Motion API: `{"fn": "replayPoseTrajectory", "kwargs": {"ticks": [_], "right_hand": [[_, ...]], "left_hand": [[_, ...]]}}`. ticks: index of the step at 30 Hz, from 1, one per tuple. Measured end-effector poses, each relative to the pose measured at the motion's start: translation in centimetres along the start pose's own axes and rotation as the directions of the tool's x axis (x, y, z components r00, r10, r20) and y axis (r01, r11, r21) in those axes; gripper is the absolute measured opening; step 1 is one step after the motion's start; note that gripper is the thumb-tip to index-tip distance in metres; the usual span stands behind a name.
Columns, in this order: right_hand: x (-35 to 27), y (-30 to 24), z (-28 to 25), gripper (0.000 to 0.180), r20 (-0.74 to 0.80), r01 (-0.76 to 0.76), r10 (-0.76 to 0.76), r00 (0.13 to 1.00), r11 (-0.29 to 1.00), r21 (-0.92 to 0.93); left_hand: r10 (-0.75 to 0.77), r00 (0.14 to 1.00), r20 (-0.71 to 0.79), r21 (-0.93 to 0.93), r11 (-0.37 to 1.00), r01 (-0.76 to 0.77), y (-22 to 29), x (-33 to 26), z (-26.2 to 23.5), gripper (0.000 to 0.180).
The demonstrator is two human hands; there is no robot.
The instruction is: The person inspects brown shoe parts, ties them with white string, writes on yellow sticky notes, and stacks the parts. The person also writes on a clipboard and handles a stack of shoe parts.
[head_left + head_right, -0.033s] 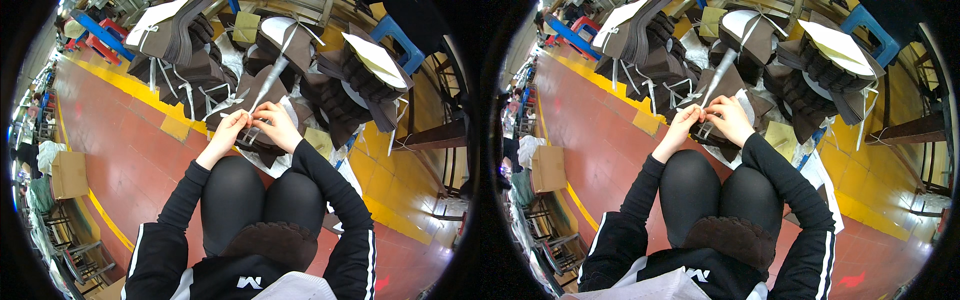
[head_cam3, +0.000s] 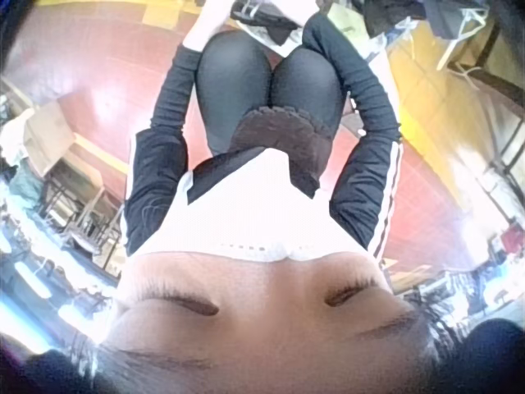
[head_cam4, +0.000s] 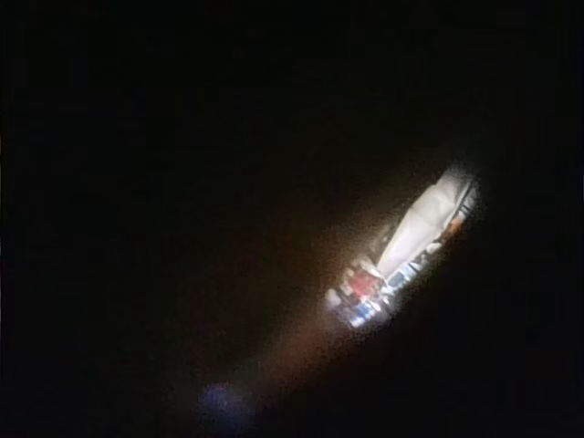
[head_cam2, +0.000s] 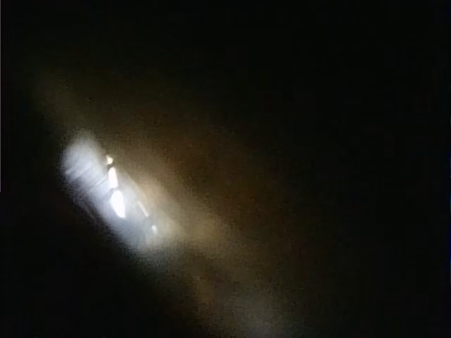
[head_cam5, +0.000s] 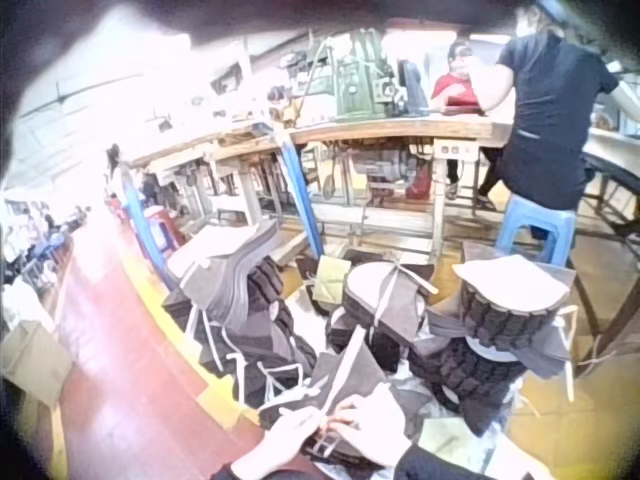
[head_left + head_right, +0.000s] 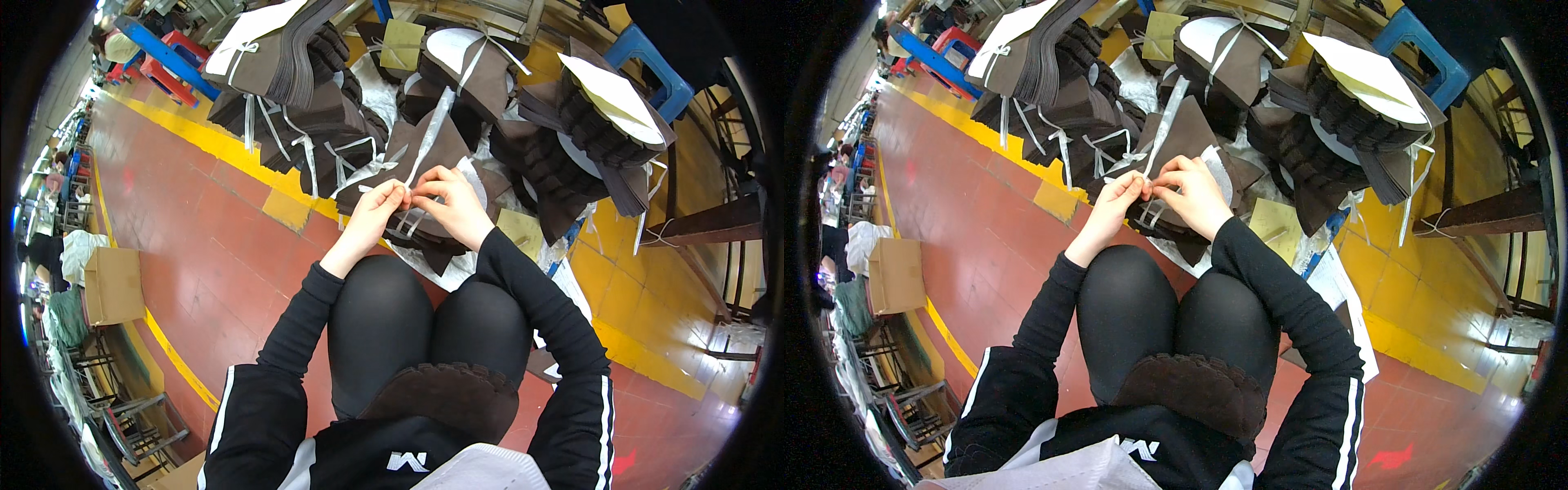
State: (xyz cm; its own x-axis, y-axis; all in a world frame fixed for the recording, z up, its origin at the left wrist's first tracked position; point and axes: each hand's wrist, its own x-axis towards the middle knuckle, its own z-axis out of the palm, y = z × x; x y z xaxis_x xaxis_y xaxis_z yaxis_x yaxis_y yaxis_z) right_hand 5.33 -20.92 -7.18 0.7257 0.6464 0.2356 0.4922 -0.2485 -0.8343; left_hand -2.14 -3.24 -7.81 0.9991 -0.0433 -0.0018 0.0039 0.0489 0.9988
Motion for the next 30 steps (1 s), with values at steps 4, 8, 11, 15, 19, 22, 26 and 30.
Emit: {"fn": "replayPoseTrajectory", "kwargs": {"ticks": [4, 8, 11, 15, 19, 22, 26, 30], "right_hand": [[-0.3, -1.0, -0.2, 0.012, -0.051, -0.016, 0.013, 0.999, 0.999, -0.046], [-0.1, -2.4, -0.7, 0.012, -0.101, 0.052, -0.064, 0.993, 0.992, -0.114], [0.4, -1.5, -0.4, 0.012, -0.090, 0.101, -0.113, 0.990, 0.987, -0.124], [0.4, -1.0, -0.4, 0.010, -0.057, 0.195, -0.216, 0.975, 0.947, -0.254], [0.5, -1.9, -0.8, 0.011, -0.064, 0.237, -0.263, 0.963, 0.934, -0.268], [0.5, -1.8, -0.5, 0.011, -0.037, 0.234, -0.244, 0.969, 0.957, -0.172], [0.3, -1.1, -0.3, 0.013, -0.042, 0.047, -0.052, 0.998, 0.994, -0.101], [0.2, -1.7, -0.5, 0.015, -0.104, 0.004, -0.012, 0.994, 0.998, -0.069]], "left_hand": [[-0.058, 0.980, -0.190, 0.042, 0.997, 0.068, 0.9, -0.1, 0.6, 0.022], [-0.087, 0.950, -0.301, 0.149, 0.979, 0.136, 1.3, 0.1, 0.4, 0.020], [-0.003, 0.961, -0.276, 0.283, 0.955, 0.084, 1.4, 0.5, 0.2, 0.020], [0.075, 0.967, -0.244, 0.412, 0.910, 0.033, 0.5, 0.5, -0.4, 0.019], [-0.026, 0.948, -0.317, 0.255, 0.961, 0.112, 1.0, 0.6, 0.1, 0.019], [-0.114, 0.954, -0.276, 0.354, 0.911, 0.211, 0.4, 0.4, -1.0, 0.021], [-0.001, 0.988, -0.156, 0.464, 0.883, 0.074, 1.3, 0.4, -0.3, 0.019], [-0.152, 0.988, 0.003, 0.135, 0.979, 0.150, 0.6, 0.4, -0.6, 0.020]]}}
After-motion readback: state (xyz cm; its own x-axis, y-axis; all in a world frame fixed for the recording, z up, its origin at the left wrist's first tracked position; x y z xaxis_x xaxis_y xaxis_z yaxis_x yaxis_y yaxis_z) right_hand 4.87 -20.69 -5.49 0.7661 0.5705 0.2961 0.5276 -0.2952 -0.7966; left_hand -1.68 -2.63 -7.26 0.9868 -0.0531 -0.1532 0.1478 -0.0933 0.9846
